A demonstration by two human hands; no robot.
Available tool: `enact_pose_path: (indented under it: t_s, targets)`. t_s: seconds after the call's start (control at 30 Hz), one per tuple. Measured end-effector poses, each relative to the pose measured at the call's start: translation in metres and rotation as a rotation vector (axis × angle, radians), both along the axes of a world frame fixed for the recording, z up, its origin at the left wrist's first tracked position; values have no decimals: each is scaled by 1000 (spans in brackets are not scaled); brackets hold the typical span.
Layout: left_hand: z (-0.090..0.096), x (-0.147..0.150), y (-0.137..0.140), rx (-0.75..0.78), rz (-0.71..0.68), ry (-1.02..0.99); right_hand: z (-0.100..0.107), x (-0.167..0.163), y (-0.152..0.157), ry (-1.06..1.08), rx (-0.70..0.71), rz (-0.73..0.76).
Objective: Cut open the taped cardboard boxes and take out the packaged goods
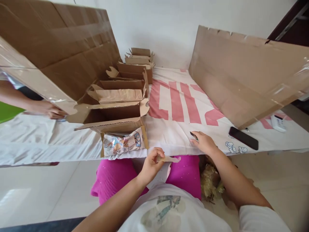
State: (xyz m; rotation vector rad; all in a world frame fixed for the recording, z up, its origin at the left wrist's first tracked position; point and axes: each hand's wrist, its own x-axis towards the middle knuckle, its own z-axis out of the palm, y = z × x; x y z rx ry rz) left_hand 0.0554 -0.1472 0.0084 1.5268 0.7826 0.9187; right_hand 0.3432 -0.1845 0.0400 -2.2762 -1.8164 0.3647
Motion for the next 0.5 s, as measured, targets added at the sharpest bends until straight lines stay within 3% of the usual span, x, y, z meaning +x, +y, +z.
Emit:
enact_pose_path:
  t_s: [0.13,0.27,0.37,0.43,0.5]
  targets:
    - [4,13,-4,111,59,37,-17,7,19,-162,-65,54]
    - [4,13,-3,241,152,118,-20,-1,11,-56,142,46]
    - [2,12,-3,382,129,182,-17,-26,-10,356,272,62]
    - [0,14,-6,508,49,186,-16,-48,-26,739,161,128]
    - [-3,19,-11,615,-63,169,-18,-67,-40,969,14,167]
